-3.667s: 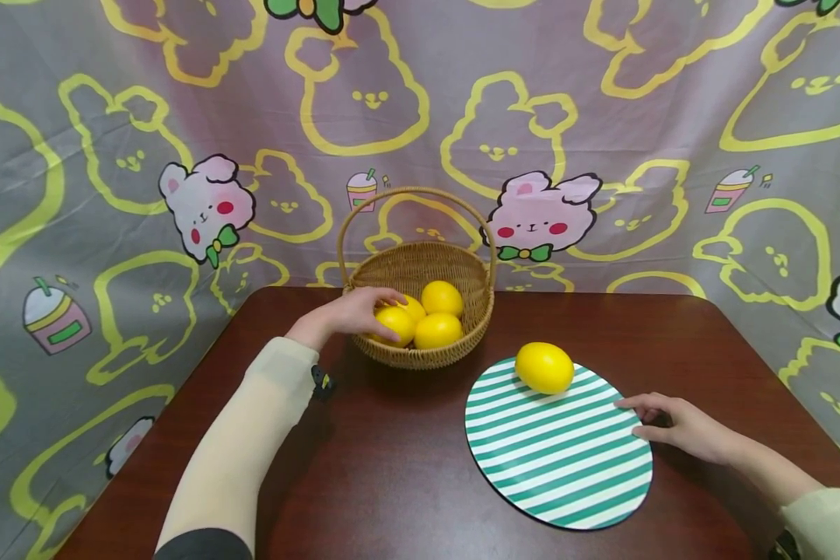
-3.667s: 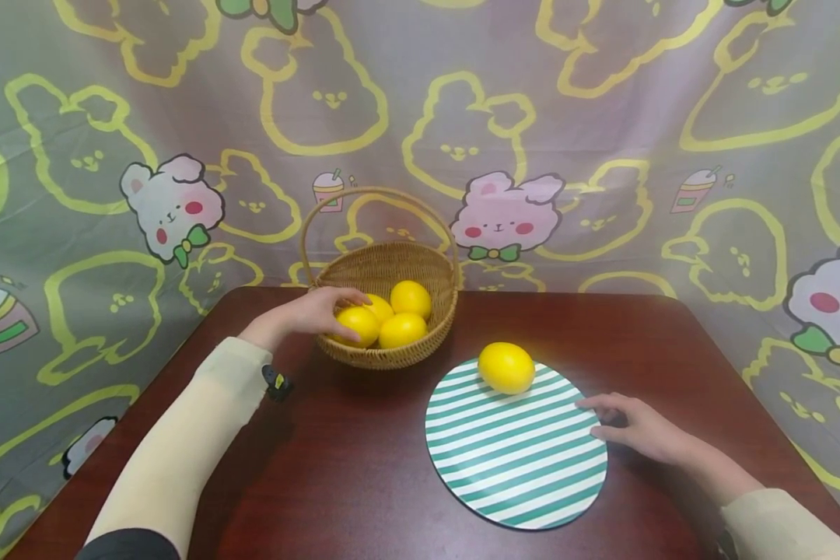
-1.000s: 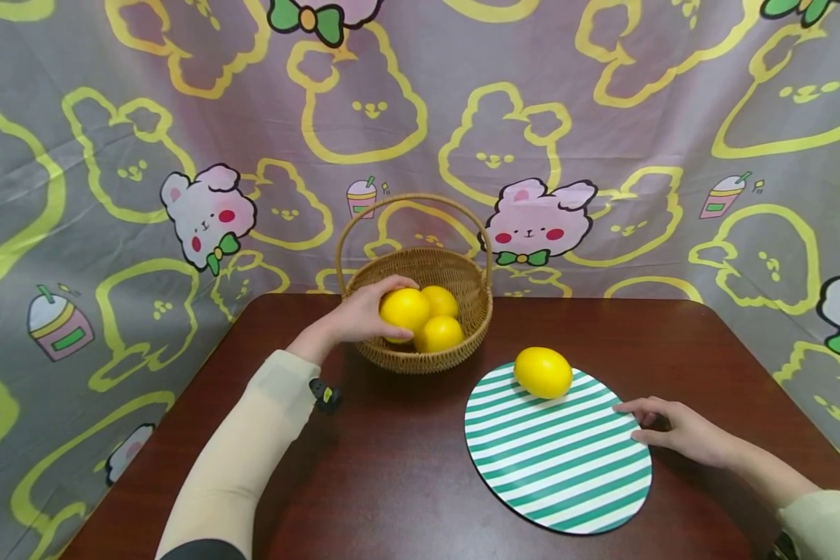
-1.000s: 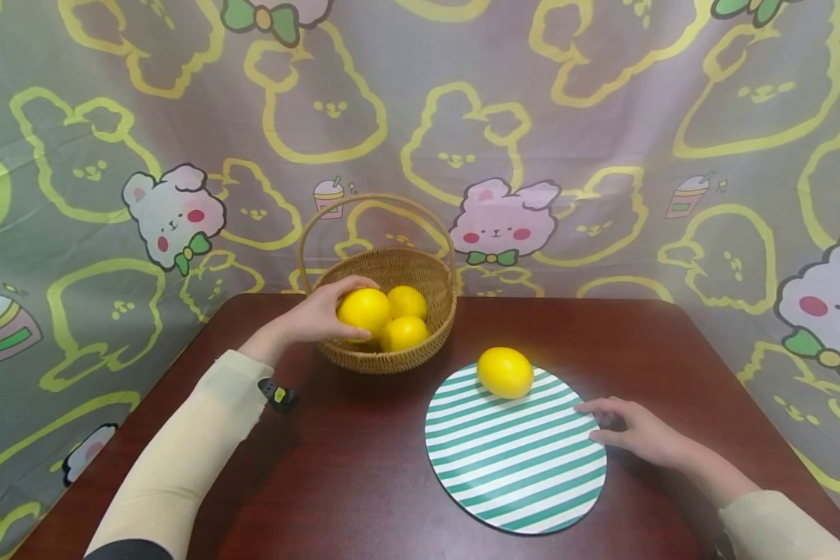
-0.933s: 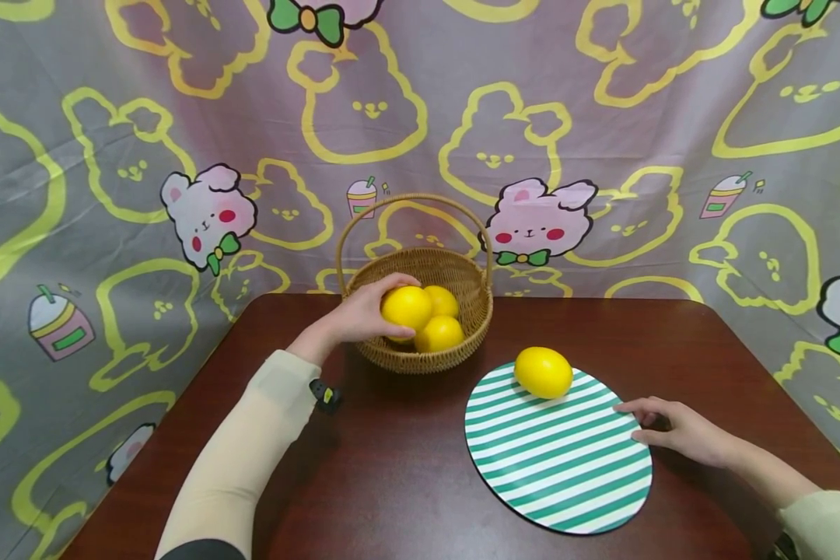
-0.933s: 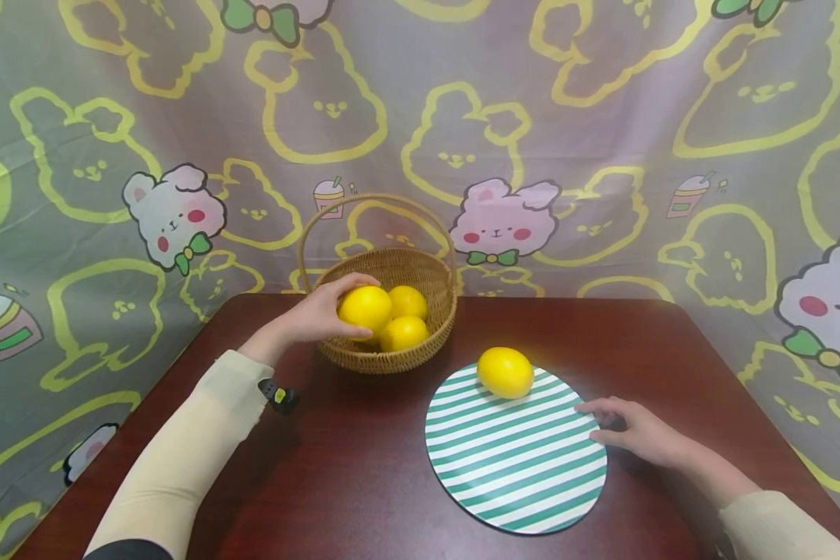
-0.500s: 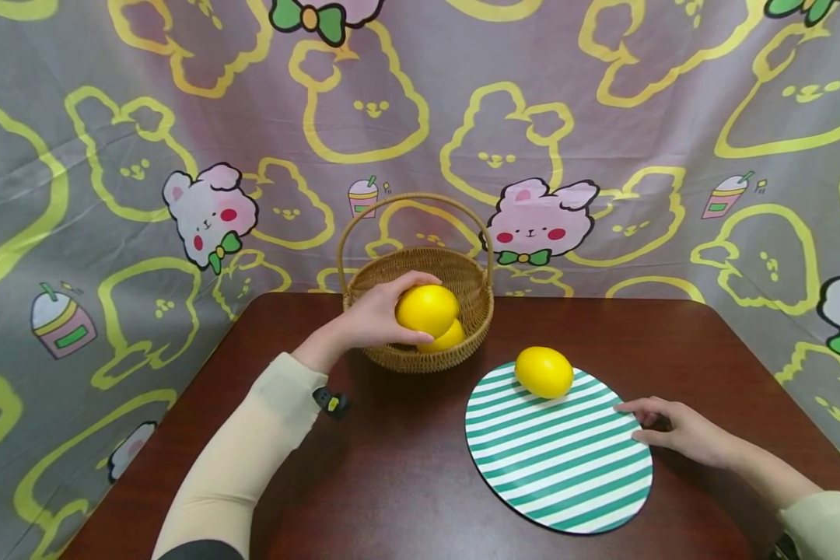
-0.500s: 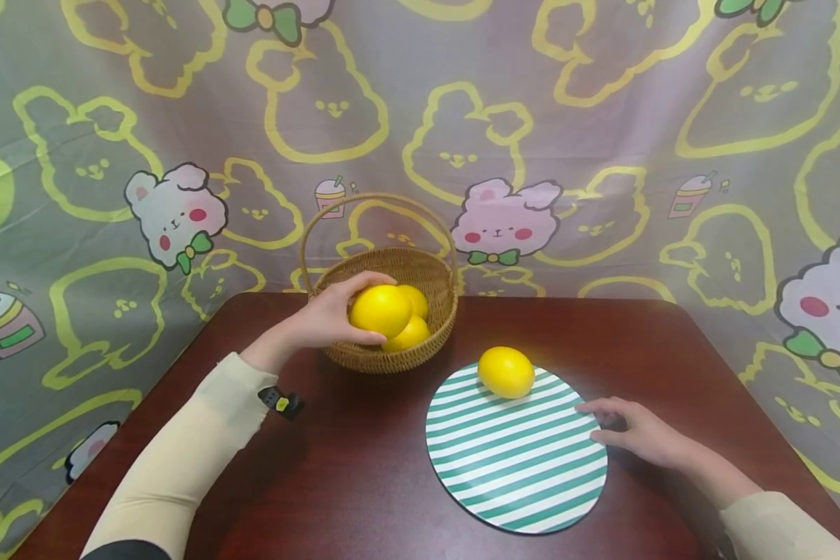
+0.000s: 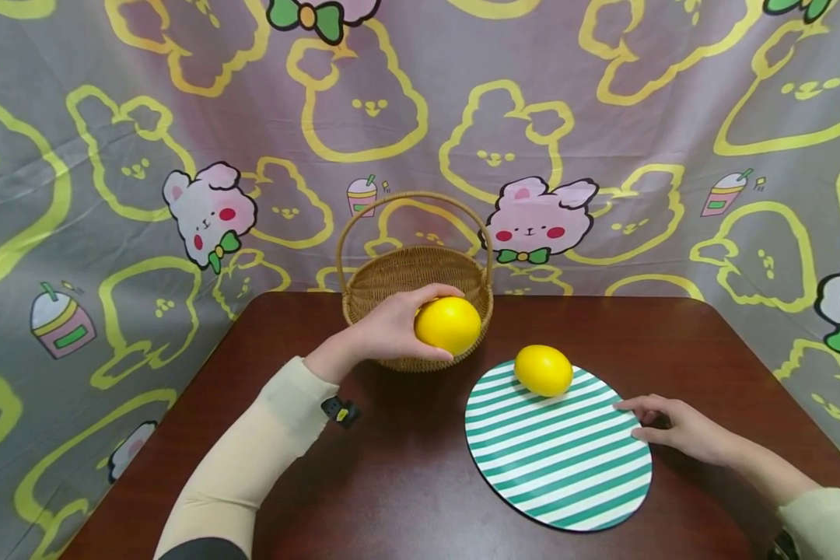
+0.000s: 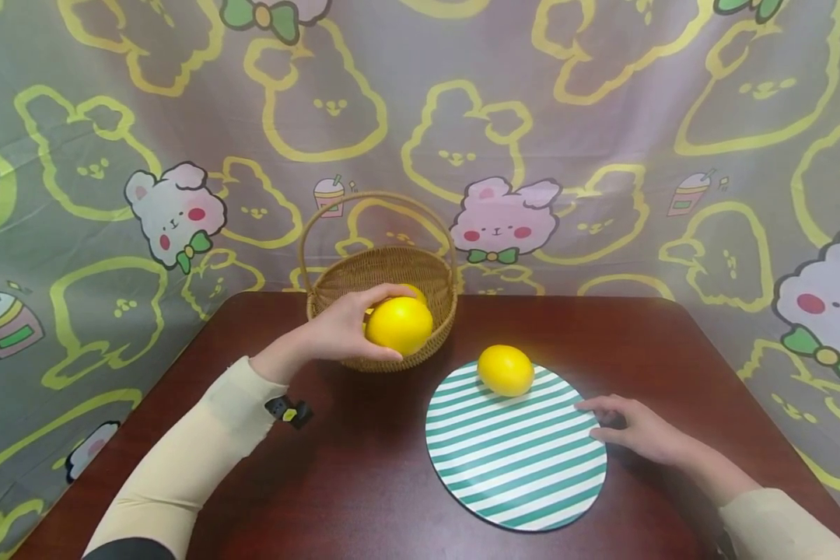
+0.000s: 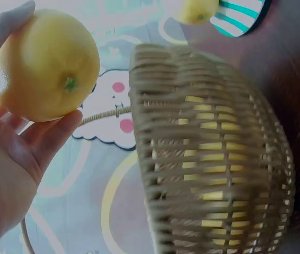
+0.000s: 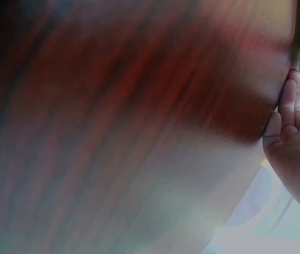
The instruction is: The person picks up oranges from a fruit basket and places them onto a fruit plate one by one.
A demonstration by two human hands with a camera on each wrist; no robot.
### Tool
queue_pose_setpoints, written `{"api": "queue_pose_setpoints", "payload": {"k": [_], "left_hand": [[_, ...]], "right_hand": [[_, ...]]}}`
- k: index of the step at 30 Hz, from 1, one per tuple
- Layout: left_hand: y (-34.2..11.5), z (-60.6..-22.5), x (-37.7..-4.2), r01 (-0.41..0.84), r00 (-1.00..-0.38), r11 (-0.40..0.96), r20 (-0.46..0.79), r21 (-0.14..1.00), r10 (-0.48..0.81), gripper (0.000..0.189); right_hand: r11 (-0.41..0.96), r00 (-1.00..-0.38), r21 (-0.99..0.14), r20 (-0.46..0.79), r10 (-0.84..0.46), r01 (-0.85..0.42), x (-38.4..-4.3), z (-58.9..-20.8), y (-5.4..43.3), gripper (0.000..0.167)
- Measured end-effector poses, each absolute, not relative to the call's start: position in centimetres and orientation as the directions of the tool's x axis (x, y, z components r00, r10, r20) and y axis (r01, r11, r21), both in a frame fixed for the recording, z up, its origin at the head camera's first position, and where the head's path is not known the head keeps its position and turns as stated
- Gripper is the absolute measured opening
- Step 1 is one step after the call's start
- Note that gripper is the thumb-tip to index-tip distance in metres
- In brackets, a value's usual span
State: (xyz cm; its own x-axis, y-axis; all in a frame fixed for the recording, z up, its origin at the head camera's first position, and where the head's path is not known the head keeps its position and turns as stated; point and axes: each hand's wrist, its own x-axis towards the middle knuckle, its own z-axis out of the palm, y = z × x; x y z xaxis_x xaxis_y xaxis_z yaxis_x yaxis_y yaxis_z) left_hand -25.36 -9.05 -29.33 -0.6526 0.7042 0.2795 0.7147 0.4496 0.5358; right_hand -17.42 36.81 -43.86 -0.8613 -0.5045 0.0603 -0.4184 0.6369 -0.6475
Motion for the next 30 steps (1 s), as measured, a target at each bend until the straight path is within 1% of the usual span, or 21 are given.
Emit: {"api": "queue_pose_setpoints", "payload": {"k": [9,18,23,30], "left_hand": [[-7.0,-30.3,-24.5,0.746,-0.561,0.362,0.235,0.559,0.794,0.079],[-5.0,-31.9,-23.9,0.778,-0.475,0.307,0.193,0.548,0.859,0.079],[-4.1,-32.8,-23.6,0.783,-0.455,0.313,0.153,0.537,0.877,0.079],[-2.9,-34.6,-23.8,0.769,-0.458,0.346,0.086,0.537,0.885,0.078]], "right_hand": [[0.639,-0.862,-0.645,0.062,-0.503,-0.419,-17.5,-44.0,36.9,0.041],[0.635,-0.861,-0.656,0.047,-0.506,-0.409,-17.6,-43.9,36.9,0.040],[0.635,-0.863,-0.657,0.049,-0.502,-0.407,-17.5,-43.9,36.9,0.041],[0.642,-0.867,-0.650,0.053,-0.496,-0.406,-17.4,-43.8,36.9,0.042]]}}
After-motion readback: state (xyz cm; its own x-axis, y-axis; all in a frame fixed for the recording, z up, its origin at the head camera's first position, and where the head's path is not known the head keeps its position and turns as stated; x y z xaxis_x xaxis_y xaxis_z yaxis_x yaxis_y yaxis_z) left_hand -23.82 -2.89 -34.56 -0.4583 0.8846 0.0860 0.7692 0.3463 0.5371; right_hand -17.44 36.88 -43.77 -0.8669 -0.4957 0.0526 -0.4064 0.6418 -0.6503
